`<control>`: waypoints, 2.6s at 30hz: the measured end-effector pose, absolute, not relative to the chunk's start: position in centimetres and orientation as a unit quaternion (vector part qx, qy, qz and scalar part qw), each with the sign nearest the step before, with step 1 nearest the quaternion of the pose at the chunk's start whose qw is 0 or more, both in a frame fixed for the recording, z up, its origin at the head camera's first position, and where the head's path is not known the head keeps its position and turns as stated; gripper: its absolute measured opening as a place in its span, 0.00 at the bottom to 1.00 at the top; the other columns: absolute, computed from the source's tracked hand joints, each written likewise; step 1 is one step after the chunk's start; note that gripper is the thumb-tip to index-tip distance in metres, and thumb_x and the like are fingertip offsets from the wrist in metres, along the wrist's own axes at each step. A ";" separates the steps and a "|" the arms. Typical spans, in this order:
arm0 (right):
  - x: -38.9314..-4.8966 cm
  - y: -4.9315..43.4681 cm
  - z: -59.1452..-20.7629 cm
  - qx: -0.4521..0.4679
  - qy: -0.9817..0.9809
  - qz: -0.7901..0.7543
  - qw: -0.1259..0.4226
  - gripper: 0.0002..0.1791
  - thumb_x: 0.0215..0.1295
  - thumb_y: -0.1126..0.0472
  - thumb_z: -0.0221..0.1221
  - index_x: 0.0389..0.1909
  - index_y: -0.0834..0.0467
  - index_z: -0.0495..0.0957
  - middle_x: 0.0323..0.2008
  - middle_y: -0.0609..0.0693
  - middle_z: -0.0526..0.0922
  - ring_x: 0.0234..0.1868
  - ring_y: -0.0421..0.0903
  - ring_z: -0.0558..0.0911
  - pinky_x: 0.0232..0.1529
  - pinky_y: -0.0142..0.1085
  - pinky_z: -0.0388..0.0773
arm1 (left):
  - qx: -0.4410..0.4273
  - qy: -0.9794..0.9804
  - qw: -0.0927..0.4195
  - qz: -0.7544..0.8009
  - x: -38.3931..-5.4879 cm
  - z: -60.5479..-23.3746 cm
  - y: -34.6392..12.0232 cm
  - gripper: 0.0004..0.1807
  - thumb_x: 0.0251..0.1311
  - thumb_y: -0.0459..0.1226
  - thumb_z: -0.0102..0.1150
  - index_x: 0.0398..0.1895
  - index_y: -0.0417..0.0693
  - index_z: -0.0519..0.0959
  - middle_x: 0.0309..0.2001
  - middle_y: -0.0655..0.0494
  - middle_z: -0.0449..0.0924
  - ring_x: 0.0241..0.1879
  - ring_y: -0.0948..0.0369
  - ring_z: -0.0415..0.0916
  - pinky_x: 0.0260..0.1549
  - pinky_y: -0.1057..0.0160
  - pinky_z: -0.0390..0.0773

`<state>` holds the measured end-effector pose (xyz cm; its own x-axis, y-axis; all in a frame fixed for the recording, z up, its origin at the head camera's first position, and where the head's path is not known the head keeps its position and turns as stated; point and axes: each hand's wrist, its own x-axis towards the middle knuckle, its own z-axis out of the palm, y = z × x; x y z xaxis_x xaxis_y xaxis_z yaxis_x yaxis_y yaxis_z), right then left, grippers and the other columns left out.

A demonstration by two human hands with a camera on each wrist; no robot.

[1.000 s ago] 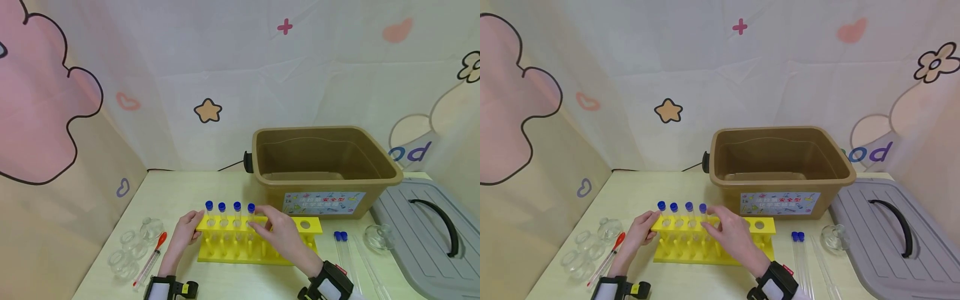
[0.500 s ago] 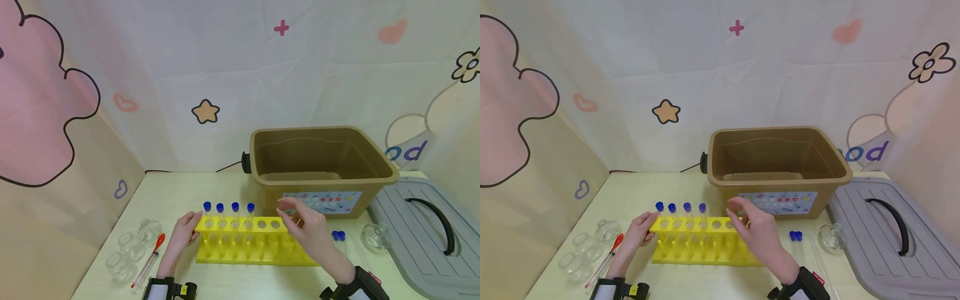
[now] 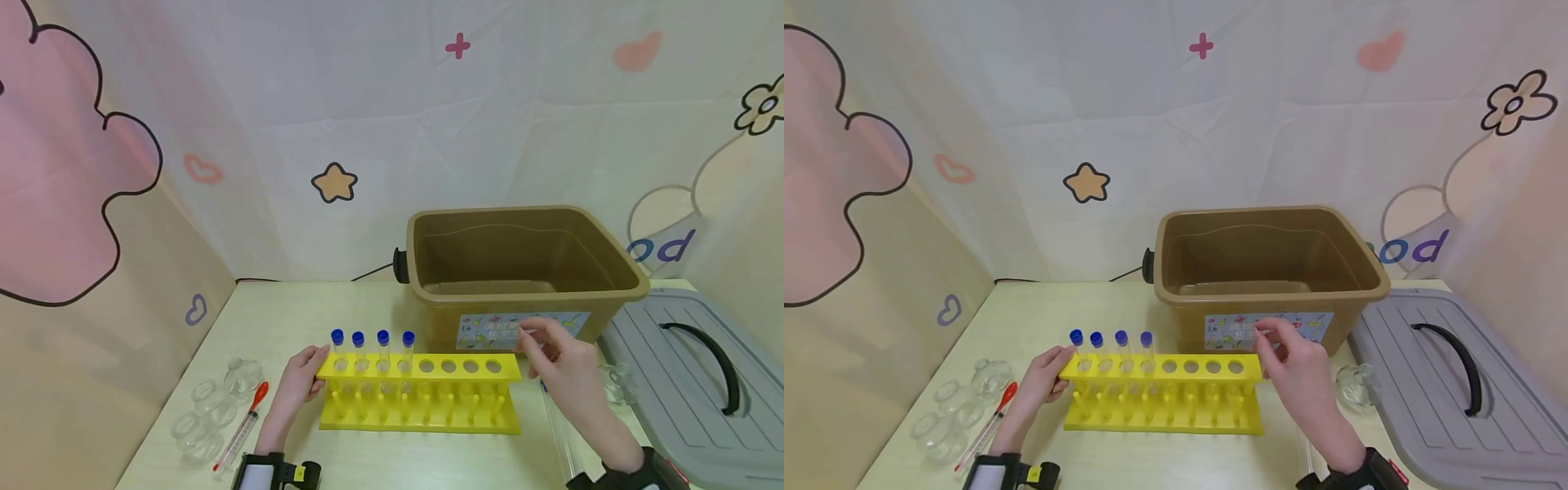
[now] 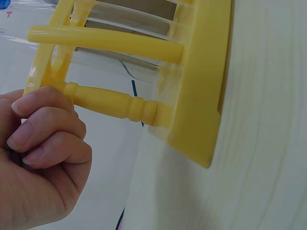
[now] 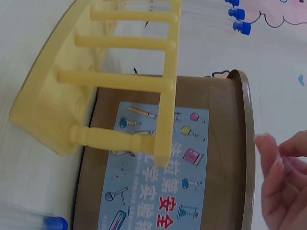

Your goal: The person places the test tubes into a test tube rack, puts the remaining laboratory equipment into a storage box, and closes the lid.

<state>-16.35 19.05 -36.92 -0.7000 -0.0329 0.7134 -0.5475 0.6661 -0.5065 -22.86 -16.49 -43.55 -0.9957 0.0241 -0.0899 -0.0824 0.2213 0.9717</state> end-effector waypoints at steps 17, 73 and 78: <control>-17.0 22.4 -38.1 -0.040 -0.973 0.214 -0.080 0.10 0.60 0.60 0.57 0.23 0.62 0.75 0.12 0.47 0.72 0.14 0.44 0.74 0.17 0.38 0.68 | -0.021 0.777 0.042 0.628 -22.9 -43.7 -16.7 0.20 0.66 0.48 0.44 0.32 0.38 0.68 0.14 0.55 0.60 0.11 0.63 0.55 0.10 0.71 0.54; -16.2 21.5 -36.5 -0.013 -0.939 0.335 0.081 0.14 0.60 0.58 0.56 0.38 0.67 0.73 0.25 0.50 0.77 0.15 0.45 0.74 0.17 0.38 0.68 | -0.013 0.780 0.038 0.624 -23.0 -43.8 -16.6 0.18 0.67 0.46 0.44 0.31 0.37 0.68 0.14 0.55 0.60 0.11 0.62 0.55 0.09 0.71 0.54; -15.7 20.0 -35.0 0.030 -0.918 0.356 0.172 0.13 0.61 0.57 0.58 0.40 0.63 0.74 0.28 0.50 0.77 0.14 0.40 0.73 0.16 0.34 0.68 | -0.014 0.779 0.039 0.625 -23.0 -43.9 -16.6 0.18 0.67 0.46 0.44 0.30 0.38 0.68 0.13 0.55 0.59 0.11 0.62 0.55 0.09 0.71 0.54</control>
<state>-15.68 19.97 -35.05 -0.9387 0.0675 0.3381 -0.1779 0.7451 -0.6428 -23.04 -16.58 -43.94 -0.9966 0.0271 -0.0778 -0.0701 0.2177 0.9735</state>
